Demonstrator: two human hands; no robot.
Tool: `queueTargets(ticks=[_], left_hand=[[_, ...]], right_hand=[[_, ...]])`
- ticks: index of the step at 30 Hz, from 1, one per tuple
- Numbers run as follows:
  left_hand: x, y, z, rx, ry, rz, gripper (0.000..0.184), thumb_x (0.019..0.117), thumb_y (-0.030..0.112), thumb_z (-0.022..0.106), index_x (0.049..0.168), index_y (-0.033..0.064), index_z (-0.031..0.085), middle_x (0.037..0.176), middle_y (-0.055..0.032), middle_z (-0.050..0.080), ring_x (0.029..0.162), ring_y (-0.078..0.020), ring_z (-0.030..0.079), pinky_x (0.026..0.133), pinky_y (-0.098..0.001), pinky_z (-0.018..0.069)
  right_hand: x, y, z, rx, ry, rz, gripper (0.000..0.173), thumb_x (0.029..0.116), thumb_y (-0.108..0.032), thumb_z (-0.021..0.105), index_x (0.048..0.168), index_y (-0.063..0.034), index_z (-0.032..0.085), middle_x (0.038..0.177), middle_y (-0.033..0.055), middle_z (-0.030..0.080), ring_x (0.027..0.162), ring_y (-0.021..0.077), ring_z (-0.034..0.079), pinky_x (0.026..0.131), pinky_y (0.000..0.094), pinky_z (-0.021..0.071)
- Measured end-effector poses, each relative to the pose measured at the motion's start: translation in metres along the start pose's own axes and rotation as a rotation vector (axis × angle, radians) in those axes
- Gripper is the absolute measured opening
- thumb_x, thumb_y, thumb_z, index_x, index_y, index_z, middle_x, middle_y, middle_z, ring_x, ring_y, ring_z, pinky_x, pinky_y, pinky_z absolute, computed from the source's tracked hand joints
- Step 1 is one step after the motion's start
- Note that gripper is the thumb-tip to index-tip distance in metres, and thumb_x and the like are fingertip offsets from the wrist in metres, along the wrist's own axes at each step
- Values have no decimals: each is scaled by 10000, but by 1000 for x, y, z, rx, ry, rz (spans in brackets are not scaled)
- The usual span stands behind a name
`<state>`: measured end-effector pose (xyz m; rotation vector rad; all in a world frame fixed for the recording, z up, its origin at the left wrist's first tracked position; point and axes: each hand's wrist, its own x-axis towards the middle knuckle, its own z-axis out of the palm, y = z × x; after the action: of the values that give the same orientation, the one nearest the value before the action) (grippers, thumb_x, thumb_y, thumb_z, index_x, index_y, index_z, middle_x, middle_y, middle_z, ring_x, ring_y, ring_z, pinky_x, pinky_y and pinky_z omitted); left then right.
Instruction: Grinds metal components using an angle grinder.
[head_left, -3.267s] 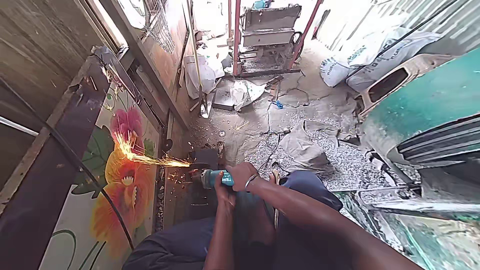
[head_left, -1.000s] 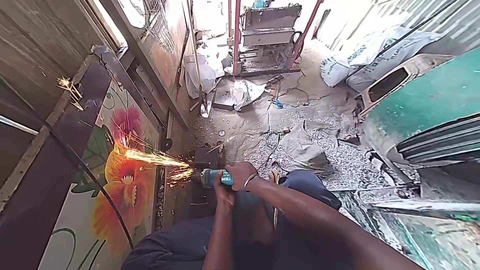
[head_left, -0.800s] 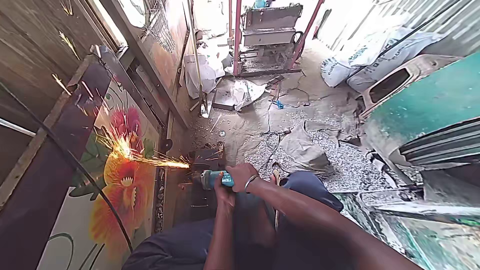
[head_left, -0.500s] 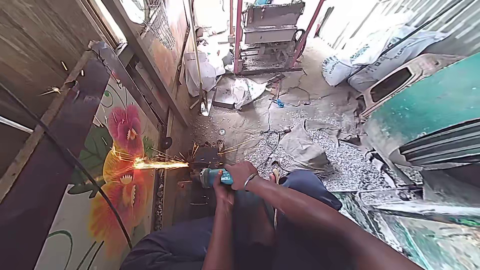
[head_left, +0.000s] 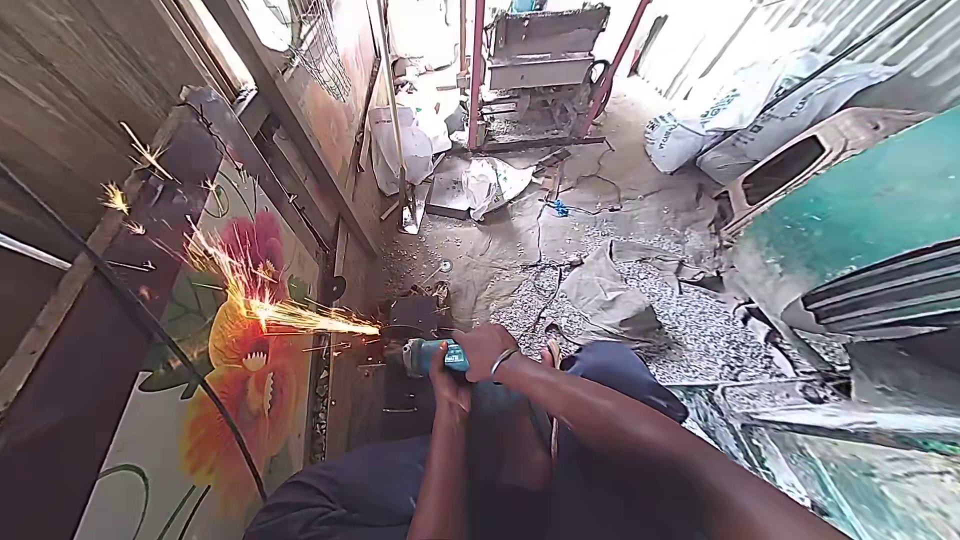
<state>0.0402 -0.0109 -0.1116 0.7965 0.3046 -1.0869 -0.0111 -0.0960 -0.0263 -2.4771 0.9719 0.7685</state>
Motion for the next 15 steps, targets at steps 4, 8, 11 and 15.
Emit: queueTargets(ticks=[4,8,11,15], left_hand=[[1,0,-1,-12,2,-3,238,1020,259,435,1061,69,572,885,-94,687,794,-195,701,703,-398,608],[2,-2,-4,-20,-5,10,233,1017,252,439,1070,66,570,886,-99,687,787,-200,701,694,-404,608],[-1,-1,-2,-7,-9,17,235,1027,249,428,1064,66,571,876,-98,686,786,-194,701,694,-394,609],[-5,0,0,17,-11,15,227,1033,250,419,1059,78,565,873,-83,681,784,-185,698,698,-385,605]], right_hand=[[1,-1,-1,-5,-3,5,662,739,-318,810,1343,-175,582,1080,212,705,994,440,686,779,645,531],[0,-2,0,-10,-6,2,689,749,-317,808,1380,-185,563,1093,215,703,1001,442,683,787,645,526],[-3,-3,0,-11,7,5,682,739,-319,809,1364,-184,571,1074,209,707,981,434,690,772,637,529],[-6,-2,2,-6,16,6,679,739,-331,813,1354,-166,577,1079,211,705,985,435,687,787,639,528]])
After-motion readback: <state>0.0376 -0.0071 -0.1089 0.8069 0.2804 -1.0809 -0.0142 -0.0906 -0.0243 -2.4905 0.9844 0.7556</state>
